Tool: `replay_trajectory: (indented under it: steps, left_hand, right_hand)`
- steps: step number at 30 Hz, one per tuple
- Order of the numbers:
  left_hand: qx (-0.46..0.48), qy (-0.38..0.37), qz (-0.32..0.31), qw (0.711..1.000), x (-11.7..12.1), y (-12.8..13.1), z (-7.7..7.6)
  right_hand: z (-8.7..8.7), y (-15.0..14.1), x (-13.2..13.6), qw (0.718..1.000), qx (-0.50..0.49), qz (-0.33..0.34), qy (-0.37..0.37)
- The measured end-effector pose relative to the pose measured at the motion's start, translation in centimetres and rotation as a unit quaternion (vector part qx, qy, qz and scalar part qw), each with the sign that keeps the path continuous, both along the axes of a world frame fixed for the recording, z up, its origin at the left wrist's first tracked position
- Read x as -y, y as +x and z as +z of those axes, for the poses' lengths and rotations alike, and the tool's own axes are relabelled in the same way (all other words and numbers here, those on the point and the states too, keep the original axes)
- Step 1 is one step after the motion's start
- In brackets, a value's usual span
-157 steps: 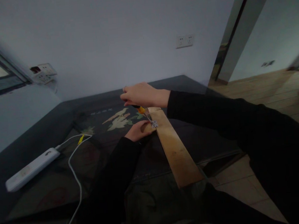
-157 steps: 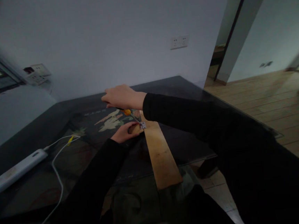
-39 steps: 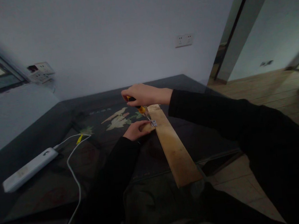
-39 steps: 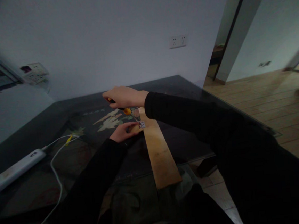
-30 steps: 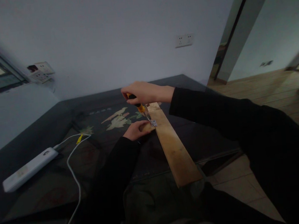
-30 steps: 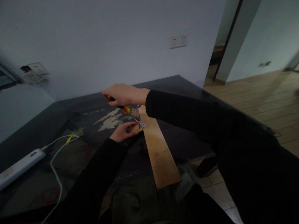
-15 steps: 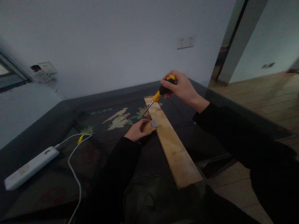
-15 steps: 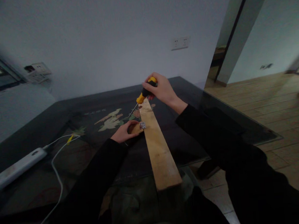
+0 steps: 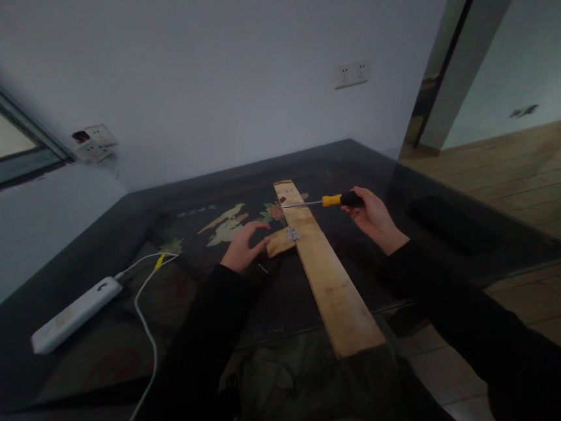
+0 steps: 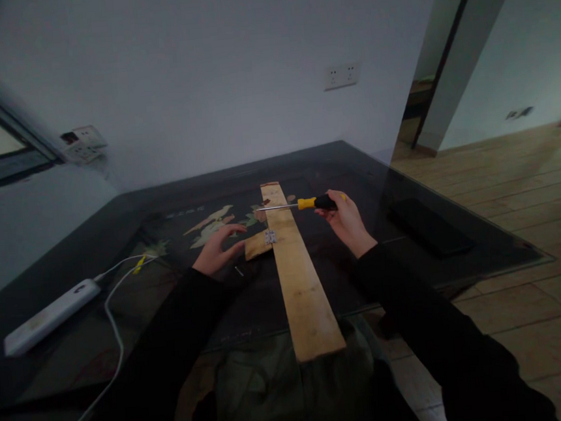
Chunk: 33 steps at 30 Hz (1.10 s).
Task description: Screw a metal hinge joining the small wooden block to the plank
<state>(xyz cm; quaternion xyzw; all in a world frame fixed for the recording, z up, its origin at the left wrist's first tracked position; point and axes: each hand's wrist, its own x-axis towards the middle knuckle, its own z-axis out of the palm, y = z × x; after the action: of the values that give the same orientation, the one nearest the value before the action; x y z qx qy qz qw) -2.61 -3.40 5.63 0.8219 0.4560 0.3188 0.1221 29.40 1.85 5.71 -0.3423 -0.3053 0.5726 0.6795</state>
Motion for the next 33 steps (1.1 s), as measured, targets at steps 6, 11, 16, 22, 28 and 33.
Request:
replay_trajectory:
  steps: [6, 11, 16, 22, 28, 33]
  left_hand:
    - [-0.065, -0.031, -0.034, 0.997, 3.8, -3.6, -1.3]
    - [-0.054, -0.075, -0.03, 0.995, 3.5, -4.5, -2.8]
    - [-0.038, -0.094, -0.034, 0.994, 2.9, -3.8, -2.9]
    - [-0.013, -0.1, -0.015, 0.995, 3.2, -3.7, -2.9]
    - [0.097, -0.141, 0.025, 0.985, 4.0, -2.7, -2.5]
    - [0.227, -0.131, 0.066, 0.963, 3.2, -0.2, -0.9]
  right_hand:
    - [-0.4, -0.5, 0.3, 1.0, 0.013, -0.005, 0.005]
    - [-0.8, -0.6, 0.4, 1.0, 0.026, 0.002, 0.017]
    - [-1.2, -0.5, 0.4, 0.999, 0.039, -0.009, 0.029]
    - [-1.3, -0.7, 0.4, 0.998, 0.057, -0.004, 0.02]
    - [-1.4, -0.5, 0.3, 0.998, 0.046, -0.006, 0.029]
    - [-1.3, -0.5, 0.3, 0.999, 0.043, -0.009, 0.032]
